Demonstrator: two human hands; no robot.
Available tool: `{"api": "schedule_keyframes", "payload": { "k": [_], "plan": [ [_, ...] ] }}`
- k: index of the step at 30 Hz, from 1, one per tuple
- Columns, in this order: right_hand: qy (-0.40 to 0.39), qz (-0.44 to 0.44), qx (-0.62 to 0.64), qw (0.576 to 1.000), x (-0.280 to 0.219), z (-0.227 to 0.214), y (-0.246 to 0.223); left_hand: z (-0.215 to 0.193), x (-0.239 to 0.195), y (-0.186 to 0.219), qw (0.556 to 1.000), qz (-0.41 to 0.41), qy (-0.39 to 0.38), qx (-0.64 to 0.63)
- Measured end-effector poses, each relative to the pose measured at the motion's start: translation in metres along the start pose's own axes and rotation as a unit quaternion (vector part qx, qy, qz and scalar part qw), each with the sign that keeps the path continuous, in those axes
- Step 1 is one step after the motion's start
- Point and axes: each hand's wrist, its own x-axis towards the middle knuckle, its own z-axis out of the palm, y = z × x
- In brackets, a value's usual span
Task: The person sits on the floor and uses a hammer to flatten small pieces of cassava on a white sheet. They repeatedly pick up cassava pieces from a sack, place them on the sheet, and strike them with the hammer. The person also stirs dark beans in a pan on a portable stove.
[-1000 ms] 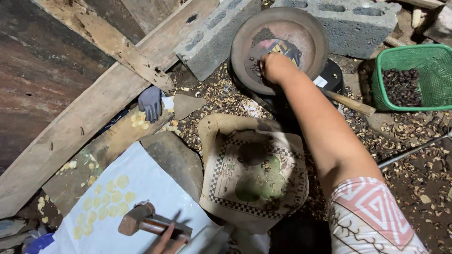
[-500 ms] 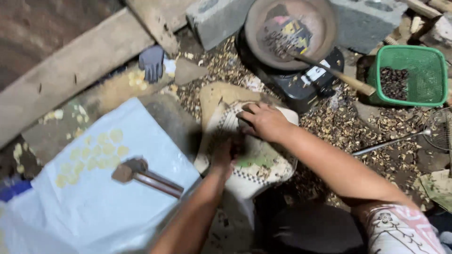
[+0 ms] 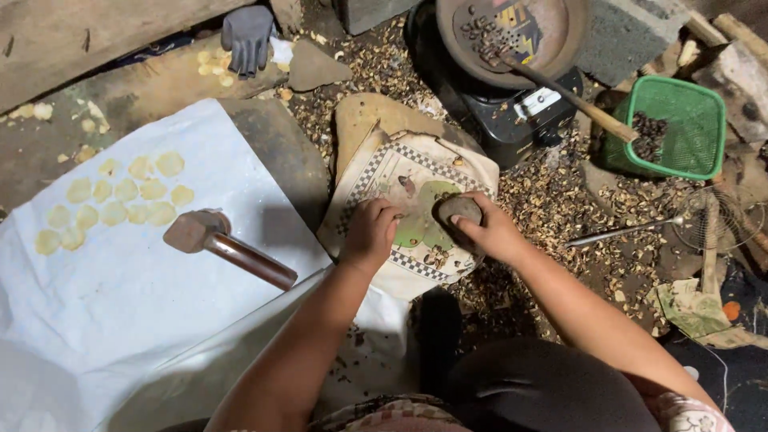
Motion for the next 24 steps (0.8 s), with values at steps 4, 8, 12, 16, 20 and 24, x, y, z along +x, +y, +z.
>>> {"api": "schedule_keyframes", "payload": {
  "k": [4, 8, 12, 16, 20, 24],
  "plan": [
    [-0.004, -0.077, -0.343, 0.936, -0.015, 0.017, -0.02, 0.001, -0.003, 0.003, 1.0, -0.025, 0.014, 0.006],
    [-0.012, -0.082, -0.366, 0.927, -0.005, 0.022, -0.002, 0.007, 0.005, 0.026, 0.997, -0.07, 0.028, 0.016],
    [0.003, -0.159, -0.335, 0.929, -0.006, 0.036, -0.03, -0.006, 0.011, 0.037, 0.994, -0.086, 0.023, 0.062],
    [-0.024, -0.254, -0.379, 0.889, -0.004, 0.044, -0.031, -0.034, 0.011, 0.036, 0.99, -0.029, 0.065, 0.119],
    [-0.011, -0.147, -0.281, 0.948, 0.002, 0.039, -0.029, -0.027, 0.007, 0.025, 0.99, -0.002, 0.079, 0.114],
    [-0.022, -0.035, -0.238, 0.97, 0.014, 0.037, -0.021, -0.033, 0.012, 0.028, 0.993, -0.016, 0.071, 0.094]
  ]
}}
